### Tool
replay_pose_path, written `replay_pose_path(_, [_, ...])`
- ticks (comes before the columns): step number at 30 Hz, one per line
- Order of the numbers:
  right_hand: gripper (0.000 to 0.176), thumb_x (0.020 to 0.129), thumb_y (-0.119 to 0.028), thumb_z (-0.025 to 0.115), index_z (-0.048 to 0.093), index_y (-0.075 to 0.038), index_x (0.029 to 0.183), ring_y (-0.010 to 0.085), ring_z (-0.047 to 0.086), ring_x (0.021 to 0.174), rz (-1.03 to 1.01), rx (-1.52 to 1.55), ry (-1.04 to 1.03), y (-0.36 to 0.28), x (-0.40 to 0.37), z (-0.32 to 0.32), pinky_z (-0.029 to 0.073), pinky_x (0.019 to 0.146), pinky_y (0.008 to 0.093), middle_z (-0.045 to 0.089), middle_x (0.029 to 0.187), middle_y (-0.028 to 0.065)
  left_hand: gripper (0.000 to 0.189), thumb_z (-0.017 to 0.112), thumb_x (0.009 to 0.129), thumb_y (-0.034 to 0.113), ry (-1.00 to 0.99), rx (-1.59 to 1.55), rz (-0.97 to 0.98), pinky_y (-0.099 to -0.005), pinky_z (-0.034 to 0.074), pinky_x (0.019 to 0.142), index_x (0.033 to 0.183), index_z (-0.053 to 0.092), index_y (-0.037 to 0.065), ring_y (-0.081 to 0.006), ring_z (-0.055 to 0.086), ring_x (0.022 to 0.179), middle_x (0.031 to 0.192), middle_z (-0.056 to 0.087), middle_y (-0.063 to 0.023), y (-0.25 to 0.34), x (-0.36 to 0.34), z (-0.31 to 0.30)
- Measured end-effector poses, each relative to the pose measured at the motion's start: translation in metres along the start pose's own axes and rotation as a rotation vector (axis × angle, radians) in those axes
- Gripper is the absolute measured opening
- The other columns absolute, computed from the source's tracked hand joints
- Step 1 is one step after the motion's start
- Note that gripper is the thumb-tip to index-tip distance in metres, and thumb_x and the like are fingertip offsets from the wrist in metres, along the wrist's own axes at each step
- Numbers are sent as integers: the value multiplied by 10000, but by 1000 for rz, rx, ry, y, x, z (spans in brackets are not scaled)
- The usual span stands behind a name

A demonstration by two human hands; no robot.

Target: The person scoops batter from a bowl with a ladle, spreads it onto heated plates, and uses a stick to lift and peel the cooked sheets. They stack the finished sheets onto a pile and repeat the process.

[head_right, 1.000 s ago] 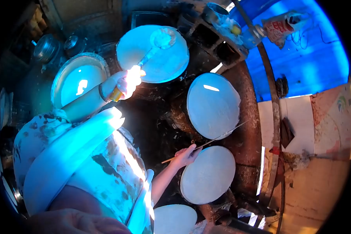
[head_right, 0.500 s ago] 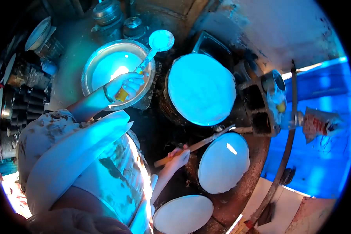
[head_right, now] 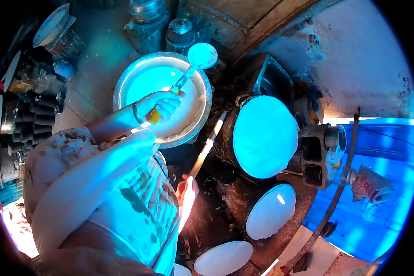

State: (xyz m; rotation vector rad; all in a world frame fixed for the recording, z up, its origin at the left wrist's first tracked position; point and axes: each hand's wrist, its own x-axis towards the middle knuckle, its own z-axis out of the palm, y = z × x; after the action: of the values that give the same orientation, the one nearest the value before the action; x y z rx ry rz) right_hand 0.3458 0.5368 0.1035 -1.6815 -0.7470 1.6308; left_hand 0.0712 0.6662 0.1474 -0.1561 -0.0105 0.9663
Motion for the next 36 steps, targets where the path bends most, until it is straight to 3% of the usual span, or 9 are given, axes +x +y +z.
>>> replay_pose_path(7, [318,791,-227,646,514,7,620,154,402,424,-849,-973,521,-79,85,2,342,425,336,432,484,85,157,393,935,91,-24,-4,95,-135,317,417,1071,461,50,-4,373,487,621,358,55,27,-32,-11])
replay_pose_path(9, [305,806,-197,614,507,22,622,119,416,540,-677,-760,491,-96,95,-21,364,508,328,453,520,104,196,395,936,89,-44,24,103,-130,306,398,1115,456,41,7,357,470,621,359,53,33,-42,-15])
replay_pose_path(13, [245,773,-195,630,592,31,688,136,437,543,-717,-318,935,-81,153,-123,361,486,352,532,586,76,195,336,958,102,6,-11,207,-164,335,389,1124,412,32,-29,369,444,596,351,31,38,-60,-22])
replay_pose_path(15, [257,745,-202,619,628,43,668,209,507,531,-407,-332,1130,-84,164,-176,400,536,398,595,594,142,192,329,961,106,32,-38,227,-164,334,389,1107,425,27,-31,361,437,596,348,27,33,-63,-17])
replay_pose_path(17, [319,723,-262,654,617,43,640,212,495,520,-451,-233,1174,-76,181,-218,397,533,408,582,565,131,201,323,963,108,-30,-41,282,-166,335,388,1108,433,22,-28,362,442,605,348,24,31,-62,-20])
replay_pose_path(22, [246,669,-176,746,553,-24,645,147,381,401,-136,79,850,-101,199,-243,279,353,309,479,551,42,194,375,953,100,-40,19,347,-150,334,400,1098,470,13,-9,356,448,598,336,39,10,-49,-10])
replay_pose_path(27, [239,661,-150,735,521,-46,647,99,323,382,-142,47,683,-114,191,-234,203,335,274,416,520,2,188,392,941,81,53,112,333,-143,323,395,1104,462,21,2,358,458,618,361,49,-2,-34,-7])
replay_pose_path(30, [159,708,-155,669,549,-52,730,73,361,409,-501,77,774,-130,176,-213,236,357,231,499,581,13,184,377,943,83,17,59,296,-144,329,398,1102,455,31,-5,367,460,619,365,45,-6,-25,-10])
replay_pose_path(36, [209,719,-161,670,548,3,766,90,444,480,-730,145,774,-177,97,-132,293,390,241,552,646,41,158,384,942,94,18,22,227,-147,322,382,1081,449,55,-7,375,458,610,363,42,-9,-9,-13])
